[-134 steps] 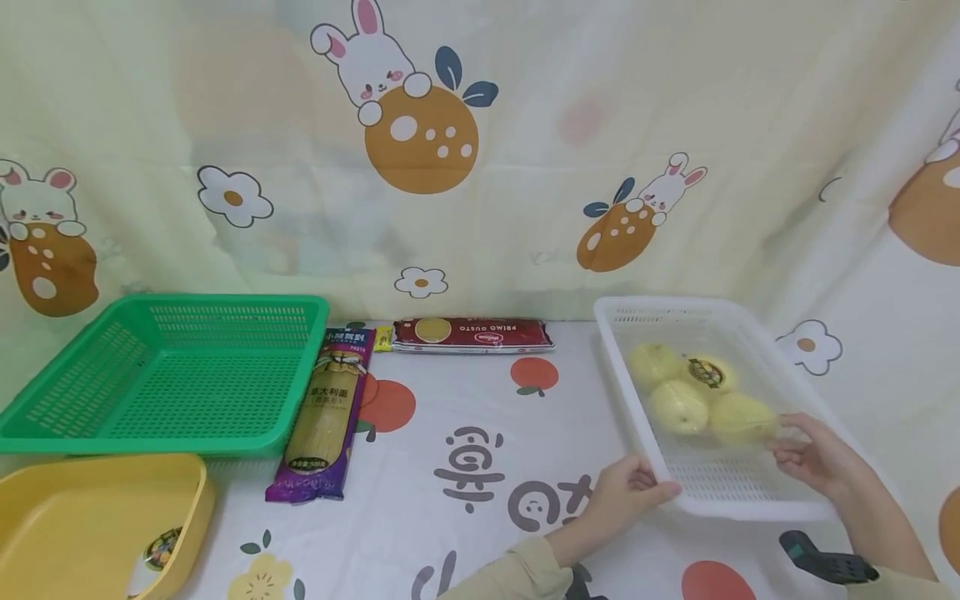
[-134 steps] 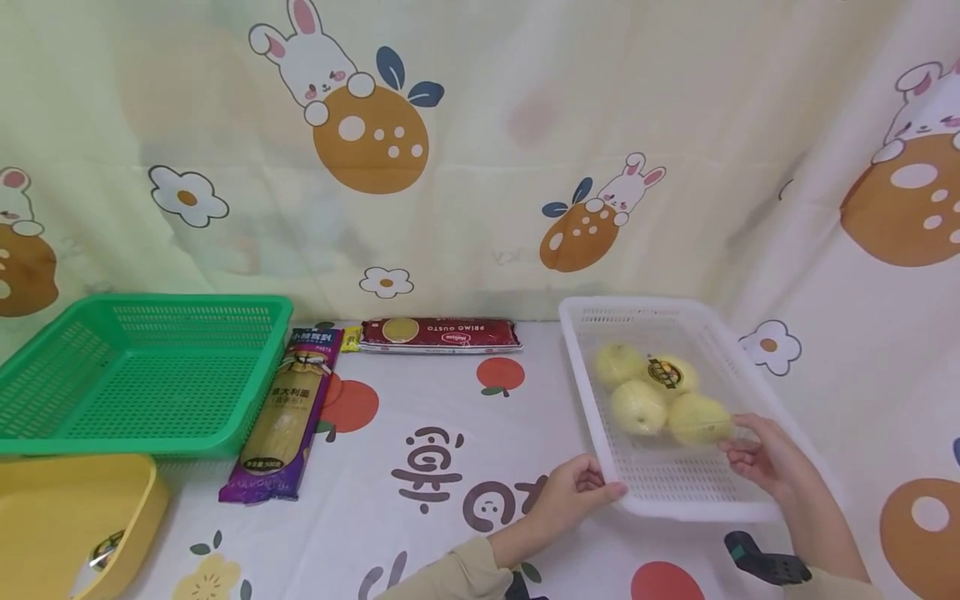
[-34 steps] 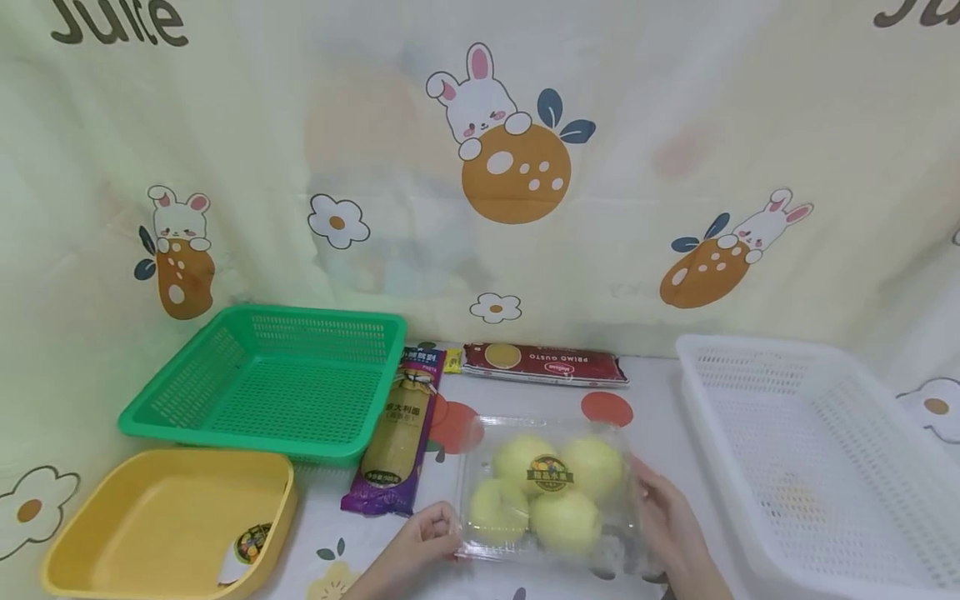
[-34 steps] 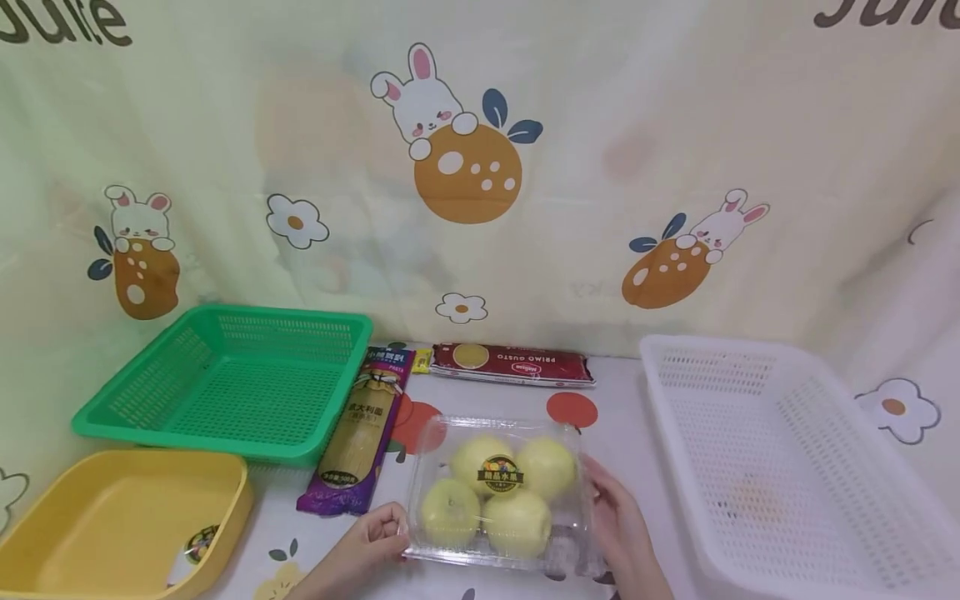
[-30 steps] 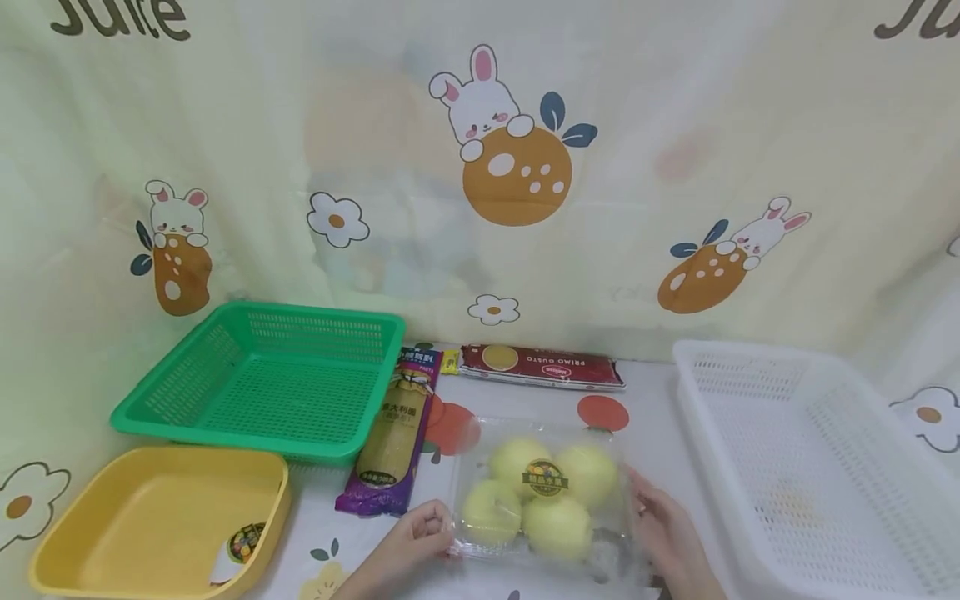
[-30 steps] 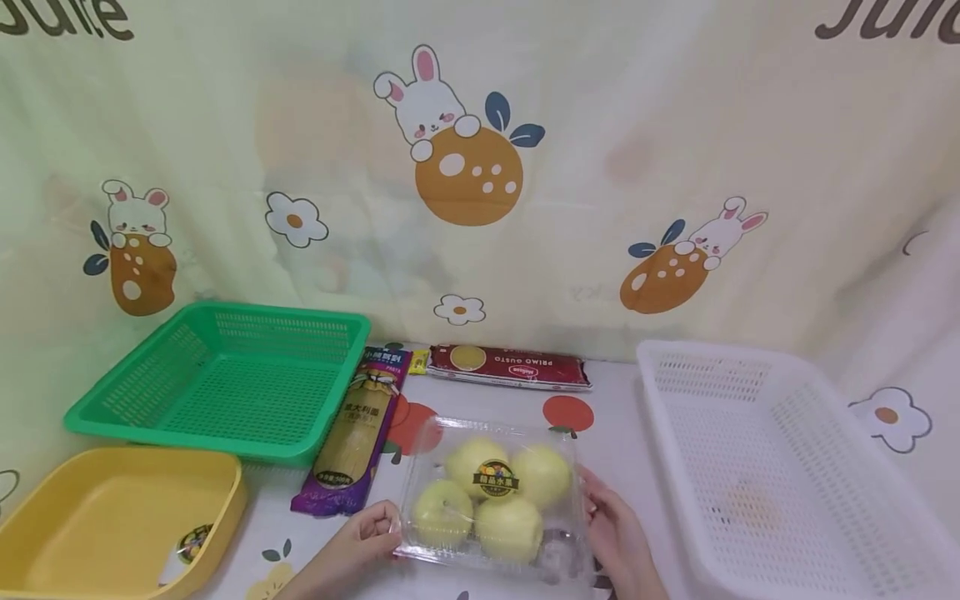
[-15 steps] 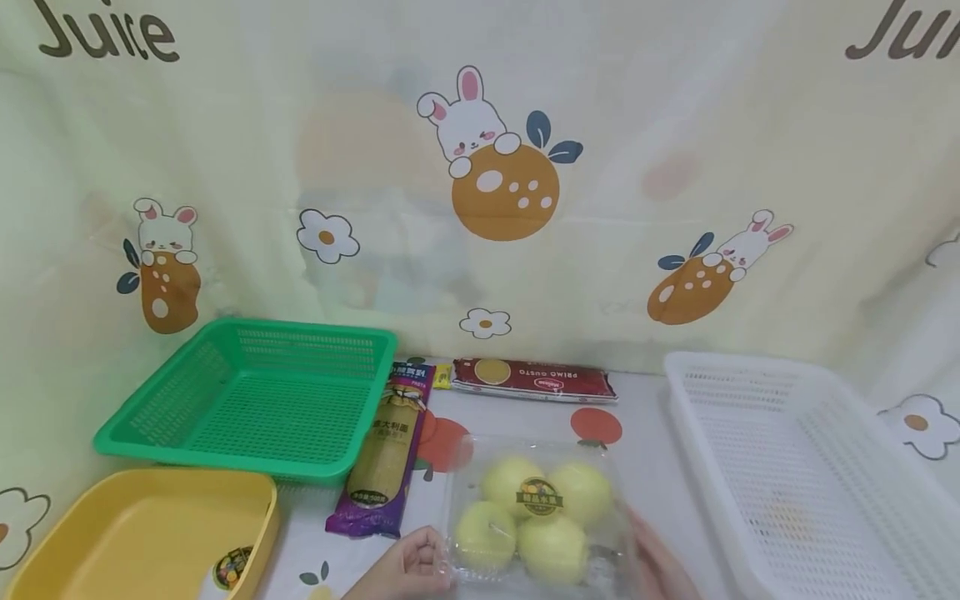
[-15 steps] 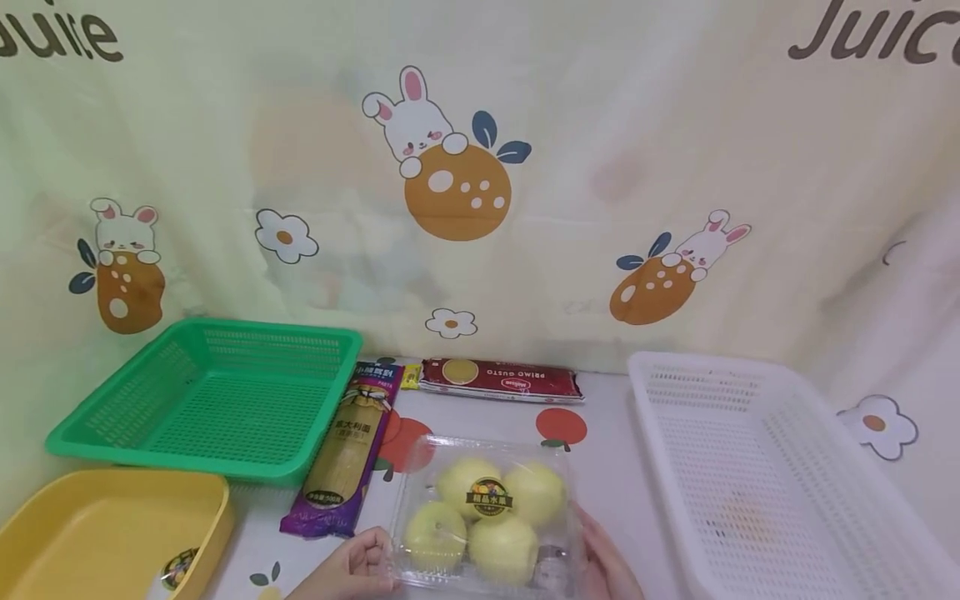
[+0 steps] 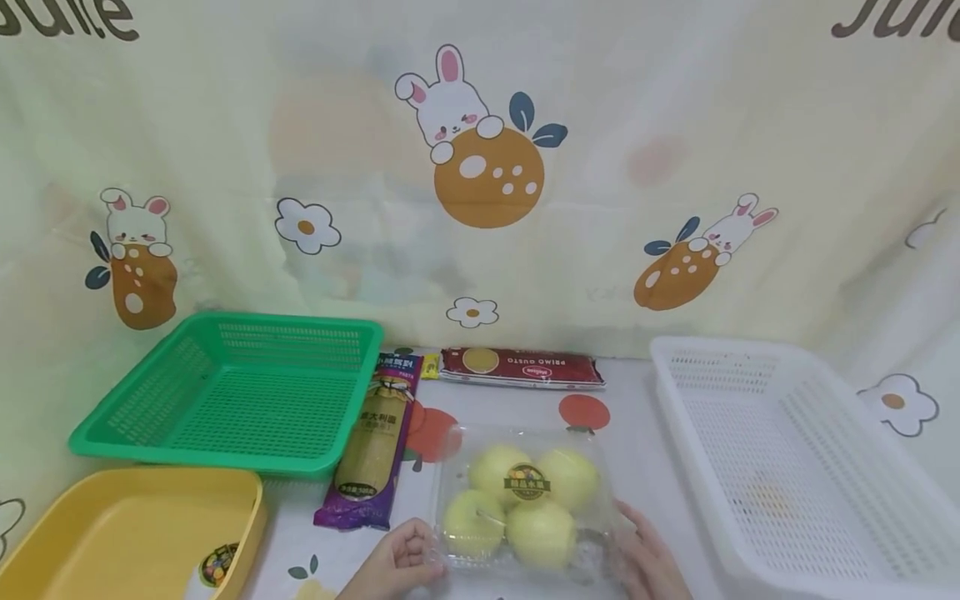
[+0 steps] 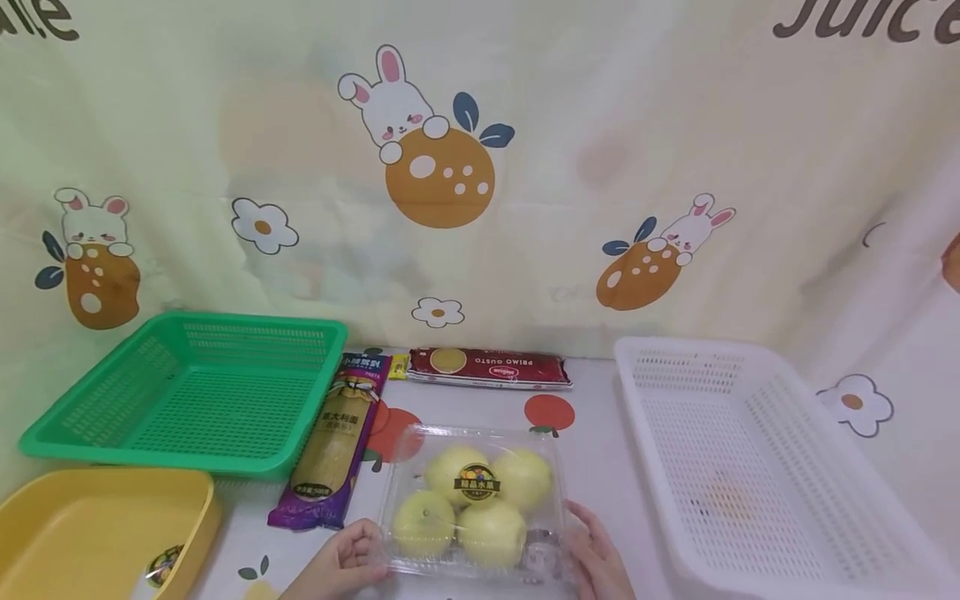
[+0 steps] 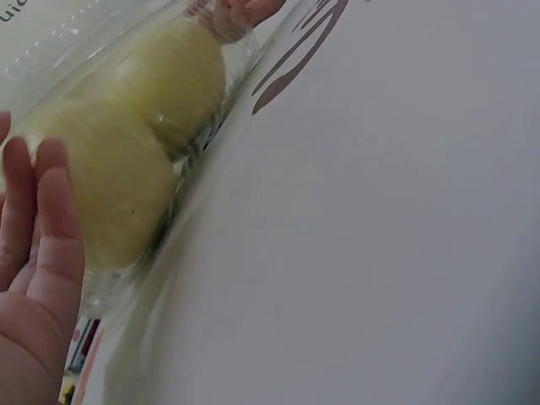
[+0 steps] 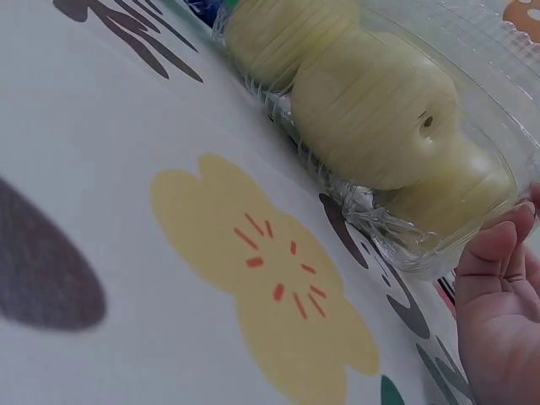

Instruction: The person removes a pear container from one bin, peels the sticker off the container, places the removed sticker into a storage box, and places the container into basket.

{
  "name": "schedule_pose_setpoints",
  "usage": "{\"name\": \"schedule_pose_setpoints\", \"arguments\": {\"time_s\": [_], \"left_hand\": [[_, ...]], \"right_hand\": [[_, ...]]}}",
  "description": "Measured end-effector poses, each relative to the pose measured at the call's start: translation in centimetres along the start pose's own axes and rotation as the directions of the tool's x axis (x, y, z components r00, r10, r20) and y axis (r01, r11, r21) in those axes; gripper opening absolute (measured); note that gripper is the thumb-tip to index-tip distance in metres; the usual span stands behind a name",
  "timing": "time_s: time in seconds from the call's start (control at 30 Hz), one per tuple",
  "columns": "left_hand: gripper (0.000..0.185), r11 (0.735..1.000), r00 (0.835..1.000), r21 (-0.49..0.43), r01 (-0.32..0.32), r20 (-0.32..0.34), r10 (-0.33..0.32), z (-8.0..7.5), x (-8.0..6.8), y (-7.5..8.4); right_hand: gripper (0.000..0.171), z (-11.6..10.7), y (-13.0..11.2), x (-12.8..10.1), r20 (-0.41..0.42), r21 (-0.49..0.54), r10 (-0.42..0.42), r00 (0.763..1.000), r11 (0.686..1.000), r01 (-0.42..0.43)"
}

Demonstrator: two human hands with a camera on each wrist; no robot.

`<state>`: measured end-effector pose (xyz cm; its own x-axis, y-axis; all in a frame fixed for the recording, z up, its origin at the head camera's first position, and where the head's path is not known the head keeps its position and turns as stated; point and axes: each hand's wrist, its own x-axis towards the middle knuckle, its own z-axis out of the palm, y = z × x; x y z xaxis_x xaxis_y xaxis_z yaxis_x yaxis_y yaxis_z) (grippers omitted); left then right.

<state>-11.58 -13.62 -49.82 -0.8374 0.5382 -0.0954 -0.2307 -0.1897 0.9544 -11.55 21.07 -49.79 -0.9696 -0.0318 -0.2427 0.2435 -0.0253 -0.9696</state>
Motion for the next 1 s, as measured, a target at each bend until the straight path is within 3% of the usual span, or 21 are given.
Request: {"name": "schedule_pose_setpoints", "arguments": {"time_s": [0.03,0.17,0.23,0.4,0.53,0.6,0.77,0.9,1.0], "left_hand": [[0.018,1.000,1.000,0.013,-0.001,-0.024,0.001,0.1,0.0,-0.1],[0.031,0.996,0.989,0.088,-0.021,-0.141,0.034,0.5,0.0,-0.5],[0.047,0.994,0.978,0.099,-0.035,-0.199,0.055,1.0,0.1,-0.7],[0.087,0.993,0.955,0.089,-0.079,-0.280,0.101,2.0,0.2,-0.8],[0.089,0.986,0.939,0.129,-0.108,-0.312,0.144,2.5,0.1,-0.7],[0.085,0.980,0.932,0.160,-0.116,-0.324,0.163,2.6,0.1,-0.7],[0.078,0.972,0.919,0.217,-0.088,-0.358,0.163,2.8,0.2,-0.8],[0.073,0.974,0.922,0.217,-0.069,-0.359,0.145,2.7,0.0,-0.8],[0.068,0.975,0.927,0.203,-0.091,-0.342,0.157,2.6,-0.4,-0.8]], "right_hand": [[0.063,0.3,-0.3,0.0,-0.049,0.122,0.091,0.995,0.989,-0.084],[0.050,0.4,-0.1,-0.2,-0.004,0.218,-0.045,0.999,0.975,0.045],[0.043,0.4,0.2,-0.3,0.038,0.246,-0.119,0.992,0.963,0.106],[0.045,0.4,0.9,-0.4,0.061,0.234,-0.242,0.968,0.947,0.222],[0.044,0.6,0.7,-0.4,-0.011,0.140,-0.298,0.955,0.945,0.296],[0.040,0.7,0.4,-0.5,-0.068,0.066,-0.264,0.962,0.961,0.269],[0.037,0.9,-0.4,-0.7,-0.185,-0.056,-0.098,0.978,0.994,0.089],[0.037,1.1,-0.4,-0.8,-0.193,-0.037,-0.050,0.980,0.998,0.043],[0.034,1.3,-0.2,-0.8,-0.179,-0.010,-0.075,0.981,0.997,0.074]]}}
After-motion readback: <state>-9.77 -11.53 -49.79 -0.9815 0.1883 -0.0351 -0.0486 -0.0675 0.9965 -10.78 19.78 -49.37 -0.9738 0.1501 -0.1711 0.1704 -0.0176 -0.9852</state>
